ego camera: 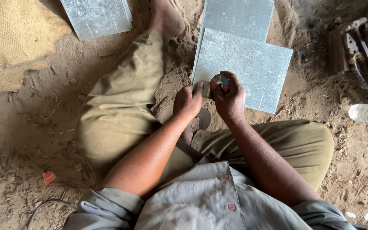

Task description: The person sits on the ground and uses a small handheld tool to smooth the edges of rectangular metal sheets. They repeatedly rub the tool along the edges of each sheet, then place the finished sheet onto a stack to the left.

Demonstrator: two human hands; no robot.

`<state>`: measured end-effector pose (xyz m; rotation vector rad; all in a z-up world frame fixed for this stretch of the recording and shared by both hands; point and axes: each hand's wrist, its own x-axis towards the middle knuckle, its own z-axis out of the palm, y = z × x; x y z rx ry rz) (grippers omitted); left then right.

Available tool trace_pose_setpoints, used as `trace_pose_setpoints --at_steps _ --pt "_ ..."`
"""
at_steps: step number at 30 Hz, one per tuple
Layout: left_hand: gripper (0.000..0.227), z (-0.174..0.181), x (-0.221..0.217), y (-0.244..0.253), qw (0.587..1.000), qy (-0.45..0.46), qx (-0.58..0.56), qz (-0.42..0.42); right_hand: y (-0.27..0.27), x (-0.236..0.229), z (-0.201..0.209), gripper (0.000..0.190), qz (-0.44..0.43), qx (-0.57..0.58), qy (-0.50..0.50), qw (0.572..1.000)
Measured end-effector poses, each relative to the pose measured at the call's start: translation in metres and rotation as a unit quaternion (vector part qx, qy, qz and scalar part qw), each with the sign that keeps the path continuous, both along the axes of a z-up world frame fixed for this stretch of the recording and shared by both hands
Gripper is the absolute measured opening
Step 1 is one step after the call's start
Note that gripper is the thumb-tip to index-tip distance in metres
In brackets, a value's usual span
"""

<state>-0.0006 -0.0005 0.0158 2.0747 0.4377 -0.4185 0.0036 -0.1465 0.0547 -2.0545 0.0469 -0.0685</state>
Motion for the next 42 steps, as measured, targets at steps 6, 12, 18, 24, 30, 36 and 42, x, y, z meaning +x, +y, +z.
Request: trace_pose_setpoints --at_steps 6,12,18,24,30,36,42 --pt "0.058 -0.0015 -0.0013 0.0017 1.0 0.019 0.011 -0.015 0.0004 -0.0001 0.0001 0.037 -0.01 0.006 0.047 0.999" --pt "0.058 -0.0039 -0.0014 0.0012 0.999 -0.027 0.022 -0.012 -0.0003 0.0019 -0.0003 0.041 -0.009 -0.02 0.03 0.999" --pt "0.055 -0.0023 -0.0019 0.0021 1.0 0.001 0.005 -0.01 -0.0016 0.0016 -0.0023 0.042 -0.002 -0.017 0.047 0.999" --pt "0.057 -0.0003 -0.0016 0.002 1.0 0.003 0.013 -0.012 -0.0024 0.0011 -0.0022 0.042 0.005 -0.012 0.033 0.999" --pt "0.058 0.0031 -0.0007 0.0017 1.0 0.021 0.014 -0.017 -0.0037 0.0008 -0.0032 0.043 0.0 -0.002 0.049 0.999" --pt "0.06 0.0038 -0.0013 0.0023 0.998 0.064 0.007 -0.024 -0.0041 0.0002 -0.0051 0.043 0.005 0.01 0.038 0.999" --pt "0.056 0.0008 -0.0017 0.0028 1.0 -0.006 0.011 -0.019 -0.0036 0.0004 -0.0075 0.042 0.003 0.016 0.049 0.999"
